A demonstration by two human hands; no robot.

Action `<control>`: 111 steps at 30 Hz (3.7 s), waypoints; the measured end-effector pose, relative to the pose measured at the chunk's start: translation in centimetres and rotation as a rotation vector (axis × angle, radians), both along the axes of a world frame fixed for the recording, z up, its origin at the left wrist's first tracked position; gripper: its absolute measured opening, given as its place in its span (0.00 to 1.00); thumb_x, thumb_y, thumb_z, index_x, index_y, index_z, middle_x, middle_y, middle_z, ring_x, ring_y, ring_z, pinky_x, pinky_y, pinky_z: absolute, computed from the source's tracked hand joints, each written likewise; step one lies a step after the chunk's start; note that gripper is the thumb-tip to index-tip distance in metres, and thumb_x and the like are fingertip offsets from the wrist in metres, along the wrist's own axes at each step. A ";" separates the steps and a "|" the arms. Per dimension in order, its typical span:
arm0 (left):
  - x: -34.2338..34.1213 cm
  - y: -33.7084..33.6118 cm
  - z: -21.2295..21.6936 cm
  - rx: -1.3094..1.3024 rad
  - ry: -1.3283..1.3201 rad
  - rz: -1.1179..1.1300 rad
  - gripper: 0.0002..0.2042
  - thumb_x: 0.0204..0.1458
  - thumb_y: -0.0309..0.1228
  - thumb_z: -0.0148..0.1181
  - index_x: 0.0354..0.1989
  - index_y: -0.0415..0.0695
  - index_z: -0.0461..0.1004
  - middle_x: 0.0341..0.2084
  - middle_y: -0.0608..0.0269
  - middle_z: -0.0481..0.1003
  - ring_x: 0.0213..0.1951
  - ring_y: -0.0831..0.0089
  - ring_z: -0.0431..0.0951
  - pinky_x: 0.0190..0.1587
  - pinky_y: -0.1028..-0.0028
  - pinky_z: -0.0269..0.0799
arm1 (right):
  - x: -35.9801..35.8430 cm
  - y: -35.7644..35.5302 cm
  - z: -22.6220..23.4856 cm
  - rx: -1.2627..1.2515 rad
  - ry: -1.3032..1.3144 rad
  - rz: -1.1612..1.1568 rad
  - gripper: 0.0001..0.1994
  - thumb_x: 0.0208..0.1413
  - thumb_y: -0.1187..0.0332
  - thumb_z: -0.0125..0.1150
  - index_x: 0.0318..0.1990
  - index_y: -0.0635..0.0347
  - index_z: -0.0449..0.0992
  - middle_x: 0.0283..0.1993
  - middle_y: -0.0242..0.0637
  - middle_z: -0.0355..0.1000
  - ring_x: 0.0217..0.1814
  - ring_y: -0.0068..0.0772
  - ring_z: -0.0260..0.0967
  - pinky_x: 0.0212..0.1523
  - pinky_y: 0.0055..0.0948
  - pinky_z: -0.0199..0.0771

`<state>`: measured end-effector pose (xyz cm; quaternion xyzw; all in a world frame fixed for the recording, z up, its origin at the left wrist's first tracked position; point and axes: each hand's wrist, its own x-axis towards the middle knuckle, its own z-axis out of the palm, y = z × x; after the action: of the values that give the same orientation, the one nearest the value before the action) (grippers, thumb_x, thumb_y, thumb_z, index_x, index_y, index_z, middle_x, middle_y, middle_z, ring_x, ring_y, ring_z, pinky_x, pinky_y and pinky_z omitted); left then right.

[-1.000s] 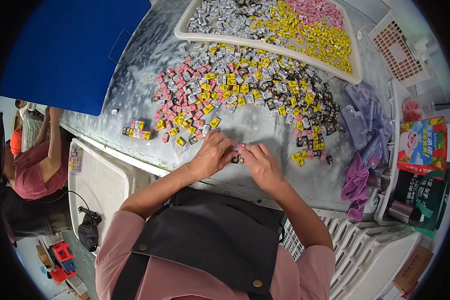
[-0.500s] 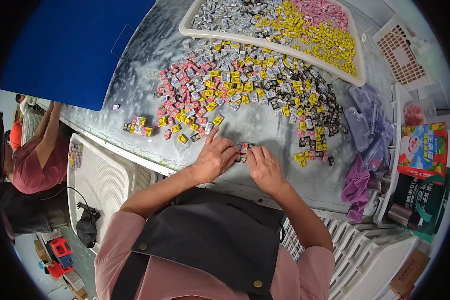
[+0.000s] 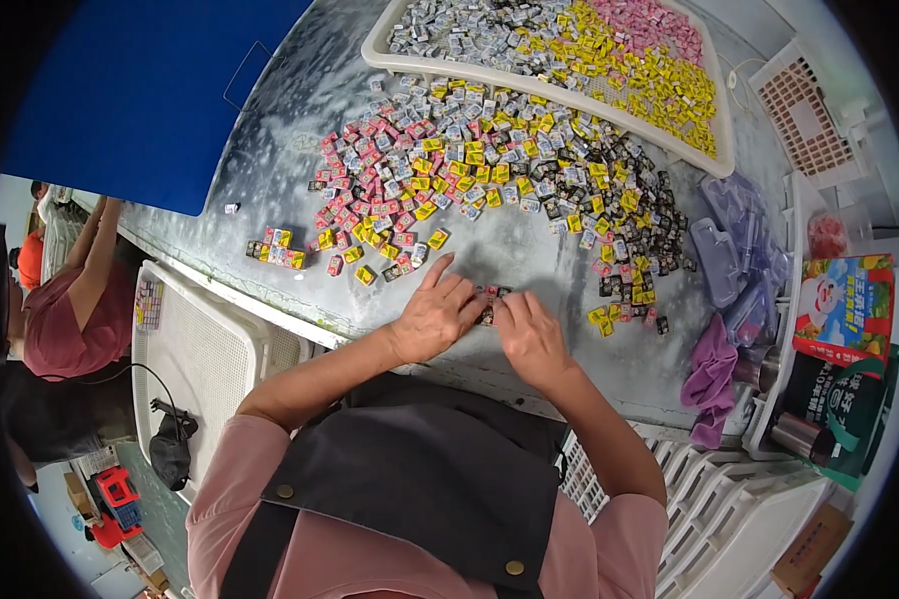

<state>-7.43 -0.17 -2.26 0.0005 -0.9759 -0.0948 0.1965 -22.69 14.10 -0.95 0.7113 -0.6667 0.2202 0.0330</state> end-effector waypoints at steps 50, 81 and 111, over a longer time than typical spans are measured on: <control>6.0 0.8 0.3 0.191 -0.166 0.135 0.34 0.55 0.44 0.63 0.69 0.43 0.61 0.71 0.46 0.54 0.70 0.41 0.55 0.71 0.41 0.45 | -1.4 3.2 1.0 0.114 -0.298 -0.231 0.35 0.55 0.68 0.59 0.70 0.69 0.56 0.77 0.54 0.49 0.80 0.53 0.43 0.78 0.52 0.36; 4.5 -0.4 -0.4 1.131 0.022 0.609 0.07 0.48 0.27 0.62 0.32 0.35 0.77 0.24 0.47 0.78 0.28 0.58 0.80 0.34 0.64 0.75 | -1.5 4.3 -1.4 0.335 -1.385 -0.538 0.03 0.59 0.75 0.62 0.39 0.64 0.74 0.27 0.32 0.71 0.21 0.20 0.66 0.21 0.23 0.68; 23.4 -20.6 1.6 0.772 0.108 1.066 0.09 0.48 0.30 0.61 0.30 0.36 0.82 0.28 0.44 0.80 0.34 0.50 0.82 0.41 0.59 0.77 | 15.8 -22.3 0.6 0.686 -1.406 -0.283 0.12 0.61 0.69 0.64 0.47 0.68 0.73 0.35 0.40 0.76 0.28 0.30 0.76 0.30 0.31 0.84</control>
<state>15.97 -20.75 -0.62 0.5495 -0.7266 -0.3275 0.2509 -6.90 -8.20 -0.34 0.2844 -0.6459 0.3938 -0.5890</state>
